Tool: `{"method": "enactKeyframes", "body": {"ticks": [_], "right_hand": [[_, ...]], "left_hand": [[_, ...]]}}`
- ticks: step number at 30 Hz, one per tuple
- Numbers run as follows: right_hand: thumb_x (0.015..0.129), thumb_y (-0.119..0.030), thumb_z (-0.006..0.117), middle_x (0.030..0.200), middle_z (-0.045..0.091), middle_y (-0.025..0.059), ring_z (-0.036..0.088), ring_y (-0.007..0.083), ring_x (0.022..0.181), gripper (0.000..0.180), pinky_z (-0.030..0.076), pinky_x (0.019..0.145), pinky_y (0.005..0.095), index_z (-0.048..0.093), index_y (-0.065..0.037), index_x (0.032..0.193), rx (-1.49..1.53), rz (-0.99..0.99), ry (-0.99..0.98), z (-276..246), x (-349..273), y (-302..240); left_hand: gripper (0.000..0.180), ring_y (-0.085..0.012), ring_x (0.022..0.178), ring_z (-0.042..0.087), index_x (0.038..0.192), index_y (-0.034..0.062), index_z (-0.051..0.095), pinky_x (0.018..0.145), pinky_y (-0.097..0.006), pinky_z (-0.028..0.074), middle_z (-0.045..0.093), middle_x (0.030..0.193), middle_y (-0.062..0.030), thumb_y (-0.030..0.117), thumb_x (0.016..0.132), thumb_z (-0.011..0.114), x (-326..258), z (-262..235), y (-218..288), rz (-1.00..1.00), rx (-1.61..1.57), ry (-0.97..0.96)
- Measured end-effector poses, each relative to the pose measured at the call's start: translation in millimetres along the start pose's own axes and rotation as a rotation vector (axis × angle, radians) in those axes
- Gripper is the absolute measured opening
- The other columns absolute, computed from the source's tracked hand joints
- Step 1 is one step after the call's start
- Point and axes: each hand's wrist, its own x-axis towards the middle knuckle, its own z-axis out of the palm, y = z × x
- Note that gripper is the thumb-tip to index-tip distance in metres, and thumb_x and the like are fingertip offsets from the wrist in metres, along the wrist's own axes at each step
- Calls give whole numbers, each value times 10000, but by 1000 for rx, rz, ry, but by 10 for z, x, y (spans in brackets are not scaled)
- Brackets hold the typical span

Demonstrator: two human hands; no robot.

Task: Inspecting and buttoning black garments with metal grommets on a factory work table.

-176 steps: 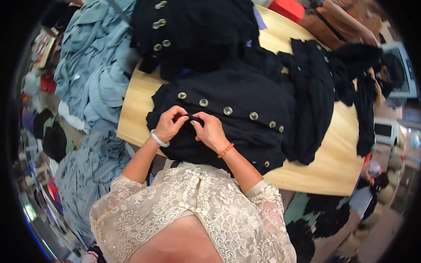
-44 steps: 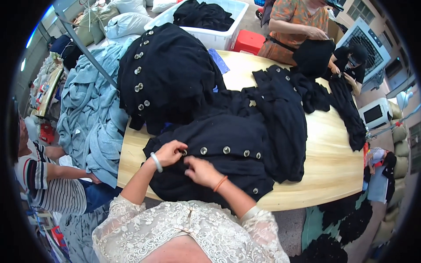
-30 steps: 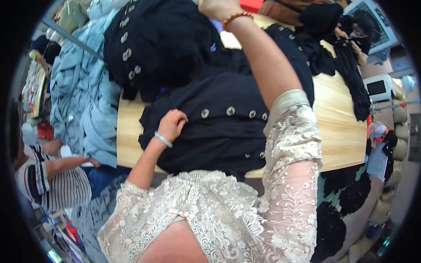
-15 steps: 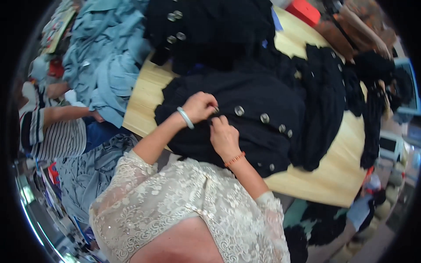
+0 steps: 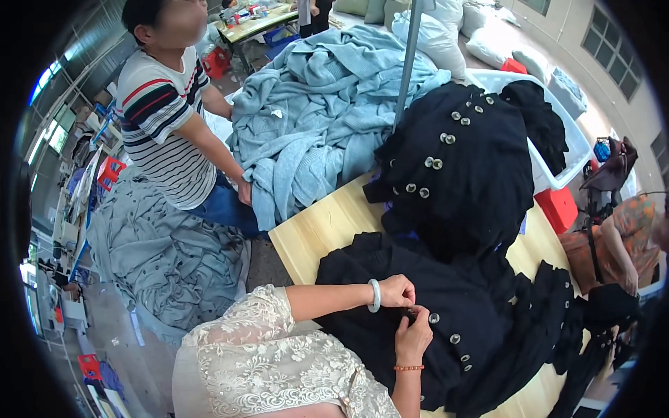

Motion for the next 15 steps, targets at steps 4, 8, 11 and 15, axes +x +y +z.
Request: {"method": "enactKeyframes", "body": {"ticks": [4, 8, 11, 15], "right_hand": [[784, -20, 687, 934, 673, 180, 666, 358, 843, 369, 524, 754, 419, 592, -3, 1140, 3, -105, 37, -3, -48, 36], [790, -70, 674, 1007, 655, 199, 650, 360, 918, 347, 522, 799, 421, 596, 11, 1118, -47, -71, -7, -12, -82, 98], [827, -145, 643, 1009, 644, 204, 637, 386, 915, 314, 515, 787, 459, 592, -1, 1101, -5, -74, -43, -4, -89, 154], [835, -106, 629, 957, 665, 213, 653, 379, 905, 255, 527, 800, 424, 653, -5, 1068, 118, -92, -59, 20, -72, 267]], "left_hand": [[117, -141, 681, 664, 798, -2, 727, 657, -286, 527, 718, 752, -87, 108, 758, 733, -19, -6, -20, -9, -81, -28], [241, -145, 696, 658, 900, -20, 732, 693, -280, 520, 717, 770, -93, 160, 739, 728, -71, -95, -4, 175, -203, -291], [389, -226, 882, 675, 1126, 7, 688, 805, -327, 529, 703, 949, -144, 113, 751, 698, -148, -127, -25, 355, 130, -351], [229, -302, 915, 618, 1006, 117, 729, 819, -431, 474, 678, 903, -104, 155, 808, 621, -208, -27, -72, 483, 502, -88]]}}
